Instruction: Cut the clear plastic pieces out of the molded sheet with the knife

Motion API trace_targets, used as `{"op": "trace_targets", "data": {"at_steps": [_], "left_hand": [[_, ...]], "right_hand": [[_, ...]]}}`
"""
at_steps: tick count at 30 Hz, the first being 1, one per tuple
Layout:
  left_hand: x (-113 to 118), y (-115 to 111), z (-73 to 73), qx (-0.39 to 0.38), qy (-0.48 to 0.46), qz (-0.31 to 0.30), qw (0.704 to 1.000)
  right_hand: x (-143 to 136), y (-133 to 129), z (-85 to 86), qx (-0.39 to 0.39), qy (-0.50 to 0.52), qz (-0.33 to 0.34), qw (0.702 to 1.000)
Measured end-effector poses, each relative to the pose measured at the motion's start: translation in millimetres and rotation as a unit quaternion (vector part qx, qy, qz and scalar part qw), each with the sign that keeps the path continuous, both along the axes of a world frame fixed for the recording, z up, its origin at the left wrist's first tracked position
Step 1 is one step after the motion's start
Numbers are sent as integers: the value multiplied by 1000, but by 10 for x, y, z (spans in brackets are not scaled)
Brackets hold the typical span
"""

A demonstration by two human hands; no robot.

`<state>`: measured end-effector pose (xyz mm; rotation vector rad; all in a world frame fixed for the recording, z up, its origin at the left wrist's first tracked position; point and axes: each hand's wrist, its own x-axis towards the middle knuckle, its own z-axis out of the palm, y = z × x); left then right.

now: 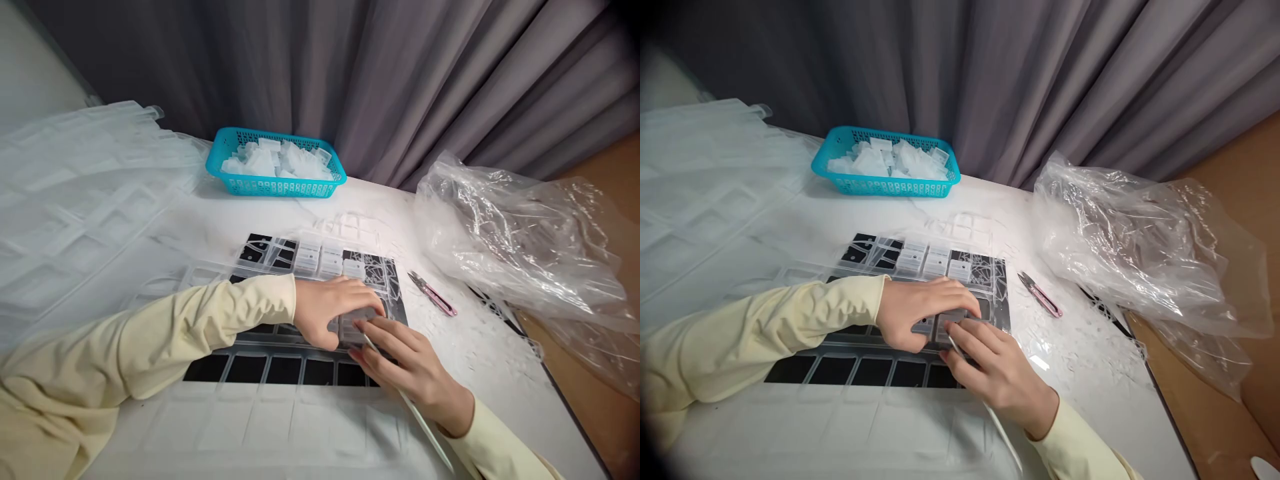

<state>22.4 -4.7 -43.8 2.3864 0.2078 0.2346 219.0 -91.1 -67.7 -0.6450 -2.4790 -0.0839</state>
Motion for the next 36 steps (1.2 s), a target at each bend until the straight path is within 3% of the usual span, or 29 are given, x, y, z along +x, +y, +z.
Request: {"op": "trace_targets", "data": {"at_steps": [5,13,19,23,31,36], "left_hand": [[-15,-23,-21,101,31,36,994],[-40,-106,-118,229,107,165,953],[6,-244,-150,298,115,234,918],[-4,-262,-154,302,133,241,913],[-23,-235,-151,262,153,240,922],[-25,-242,-146,256,156,241,923]], "right_hand": [[-25,20,-45,-41,-42,-39,998],[-70,42,-46,11,-68,-40,997],[-82,62,-37,-7,-22,-51,998],[-100,110,-40,-58,79,-72,993],[-120,128,49,-180,214,-126,952],[-74,169,144,-303,277,-204,888]]}}
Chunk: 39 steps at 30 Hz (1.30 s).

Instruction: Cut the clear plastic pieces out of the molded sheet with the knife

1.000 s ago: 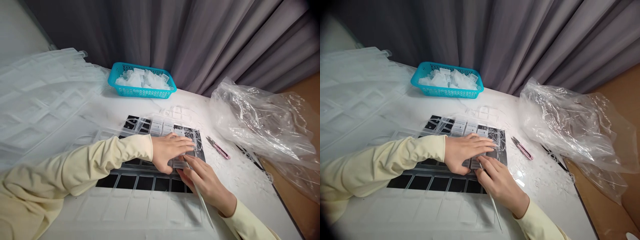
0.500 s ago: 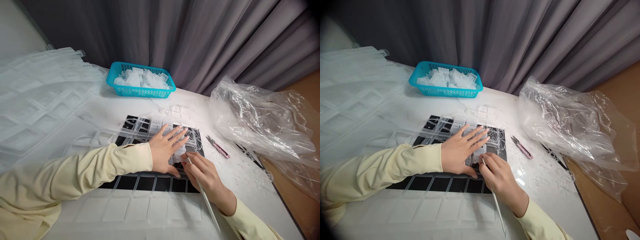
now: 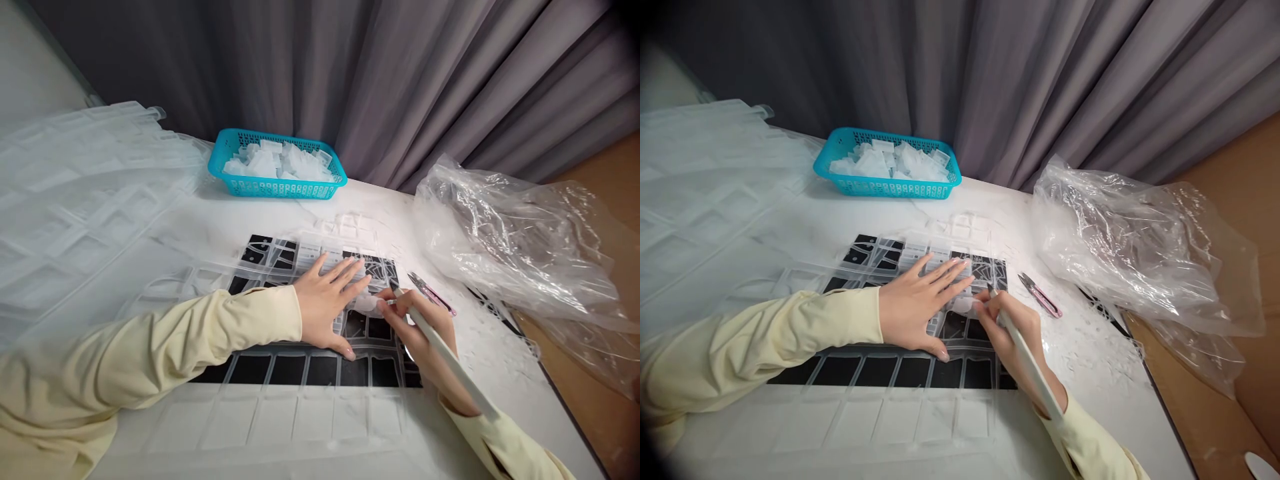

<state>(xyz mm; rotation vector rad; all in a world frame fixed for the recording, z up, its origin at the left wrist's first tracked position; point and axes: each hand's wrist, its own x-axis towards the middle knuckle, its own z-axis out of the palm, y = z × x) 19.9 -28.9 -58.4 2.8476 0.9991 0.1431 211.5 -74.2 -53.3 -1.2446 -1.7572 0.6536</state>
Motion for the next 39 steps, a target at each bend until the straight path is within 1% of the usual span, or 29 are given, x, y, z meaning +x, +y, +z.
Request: {"op": "trace_targets", "data": {"at_steps": [4,6,8,9,11,13,15,17,20,23,25,27,30,32,34,39], "left_hand": [[-1,5,11,-15,6,2,1000],[-2,9,19,-24,10,4,1000],[-4,12,25,-29,12,5,999],[-5,13,27,-31,12,5,999],[-7,14,28,-32,10,4,999],[-8,14,23,-28,6,3,1000],[-8,15,13,-22,4,0,1000],[-9,17,-2,-18,3,-3,1000],[-11,17,-28,-14,-2,-6,1000],[-11,14,-49,-9,-8,-4,1000],[-10,12,-59,-4,-10,-1,1000],[-7,11,-69,3,-9,-1,1000],[-2,11,-86,11,-8,-3,1000],[0,11,-97,15,-12,-2,1000],[1,11,-106,20,-17,-1,1000],[1,17,-118,12,-14,-3,1000]], "right_hand": [[24,57,-12,-89,98,-11,991],[18,52,-27,-100,95,-17,990],[3,18,-45,-70,45,-29,996],[-6,-6,-57,-35,9,-30,999],[-28,-53,-84,69,-71,-8,995],[-55,-89,-112,175,-149,36,973],[-87,-108,-131,234,-213,70,946],[-119,-118,-139,246,-252,96,931],[-153,-130,-131,247,-272,147,919],[-151,-140,-105,226,-301,208,902],[-129,-143,-86,212,-327,235,890],[-99,-141,-76,230,-339,244,879],[-66,-133,-81,296,-335,245,860],[-60,-126,-89,317,-339,243,852],[-62,-115,-91,317,-348,237,850],[-27,-80,-75,287,-359,241,855]]}}
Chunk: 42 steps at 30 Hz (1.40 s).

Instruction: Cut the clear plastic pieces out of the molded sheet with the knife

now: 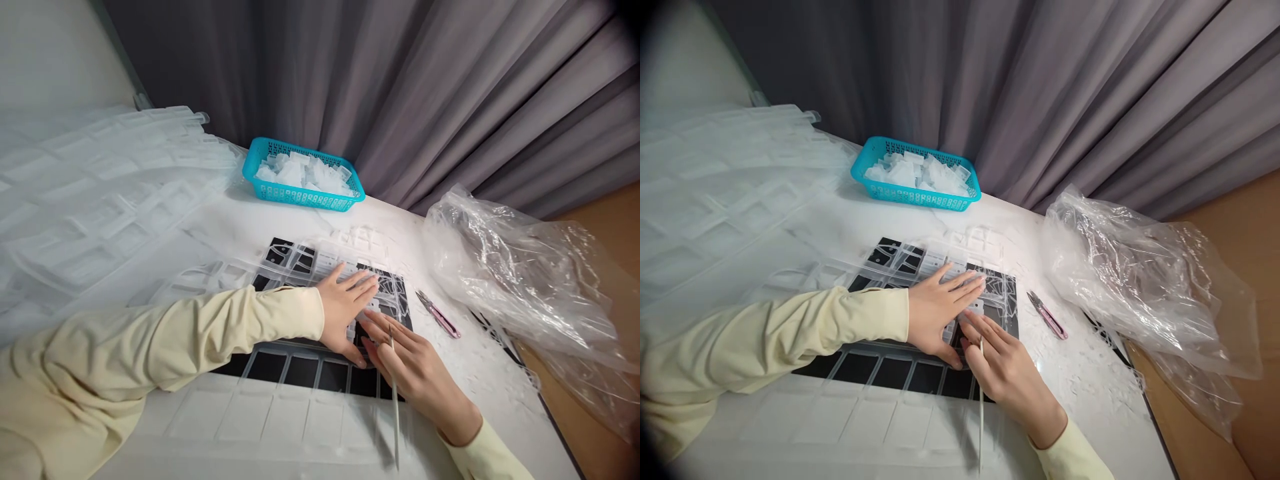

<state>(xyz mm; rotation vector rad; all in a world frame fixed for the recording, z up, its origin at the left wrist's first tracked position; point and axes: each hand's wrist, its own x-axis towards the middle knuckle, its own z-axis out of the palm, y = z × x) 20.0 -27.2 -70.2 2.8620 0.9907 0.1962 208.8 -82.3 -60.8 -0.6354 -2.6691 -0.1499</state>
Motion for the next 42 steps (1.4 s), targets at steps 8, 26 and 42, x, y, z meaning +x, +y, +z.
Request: {"op": "trace_targets", "data": {"at_steps": [8,26,42], "left_hand": [[-4,3,-8,-10,2,1,1000],[-19,-15,-2,-3,-6,5,1000],[-41,-39,28,-2,3,6,1000]], "right_hand": [[27,-22,-67,-34,143,-76,986],[313,64,13,-311,395,-180,846],[369,304,432,-356,355,-342,794]]}}
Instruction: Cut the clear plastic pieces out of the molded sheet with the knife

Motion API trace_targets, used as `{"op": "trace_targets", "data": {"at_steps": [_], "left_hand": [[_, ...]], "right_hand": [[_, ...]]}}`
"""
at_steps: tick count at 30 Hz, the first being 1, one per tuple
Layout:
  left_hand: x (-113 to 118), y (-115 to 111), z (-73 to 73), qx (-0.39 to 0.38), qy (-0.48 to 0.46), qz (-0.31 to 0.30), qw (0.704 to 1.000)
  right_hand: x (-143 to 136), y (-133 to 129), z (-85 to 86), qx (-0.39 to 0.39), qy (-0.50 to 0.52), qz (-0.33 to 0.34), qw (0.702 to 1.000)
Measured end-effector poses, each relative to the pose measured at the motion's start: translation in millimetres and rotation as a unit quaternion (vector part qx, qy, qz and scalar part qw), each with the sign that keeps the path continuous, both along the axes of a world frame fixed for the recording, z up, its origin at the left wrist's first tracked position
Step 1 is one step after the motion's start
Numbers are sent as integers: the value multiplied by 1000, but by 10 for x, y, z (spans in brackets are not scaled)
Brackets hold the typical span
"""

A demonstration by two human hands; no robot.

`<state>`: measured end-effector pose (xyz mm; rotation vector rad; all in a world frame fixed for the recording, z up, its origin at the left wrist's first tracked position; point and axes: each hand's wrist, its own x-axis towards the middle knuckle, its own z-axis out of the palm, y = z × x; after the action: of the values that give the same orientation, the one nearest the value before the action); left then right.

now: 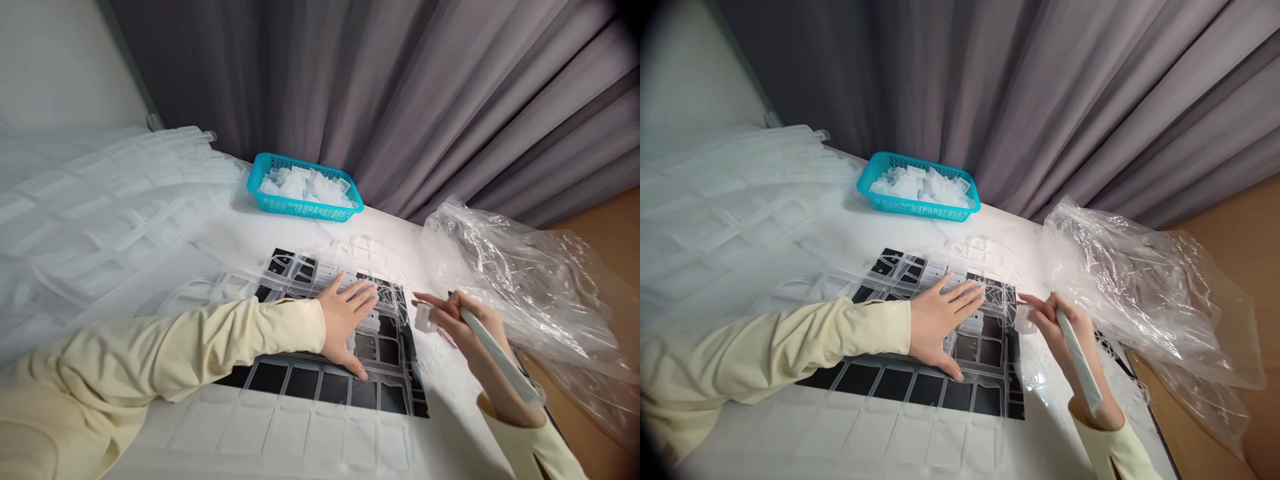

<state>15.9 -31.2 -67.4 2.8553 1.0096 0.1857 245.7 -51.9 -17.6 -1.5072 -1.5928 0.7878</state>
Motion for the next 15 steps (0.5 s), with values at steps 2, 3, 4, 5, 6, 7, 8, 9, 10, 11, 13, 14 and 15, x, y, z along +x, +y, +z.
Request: {"op": "trace_targets", "data": {"at_steps": [2,3,4,5,6,7,8,9,10,11,13,14,15], "left_hand": [[-17,-6,-3,0,-2,-2,1000],[-26,-8,-4,-2,0,-5,1000],[-36,-9,-3,-5,2,-8,1000],[-46,-9,-2,-9,5,-9,1000],[-54,-9,0,-15,7,-9,1000],[-61,-10,2,-21,9,-8,1000],[-67,-11,3,-29,10,-6,1000],[-71,-12,3,-37,11,-5,999],[-75,-14,2,-45,11,-4,999],[-78,-16,3,-54,10,-3,999],[-85,-15,26,-72,6,-3,997],[-91,-12,59,-82,4,-2,997],[-101,-6,110,-90,3,-3,996]], "right_hand": [[-192,201,187,37,-50,55,997],[-315,348,279,64,-64,69,993],[-452,524,370,94,-57,82,991],[-599,724,457,117,-44,82,989],[-752,937,542,132,-15,76,988],[-904,1151,625,134,26,74,988],[-1048,1353,704,115,68,73,988],[-1175,1526,778,89,102,62,989],[-1279,1660,846,83,110,66,988],[-1354,1743,903,85,118,64,987],[-1403,1744,973,106,137,63,983],[-1379,1663,982,117,147,70,980],[-1327,1537,972,124,154,82,977]]}}
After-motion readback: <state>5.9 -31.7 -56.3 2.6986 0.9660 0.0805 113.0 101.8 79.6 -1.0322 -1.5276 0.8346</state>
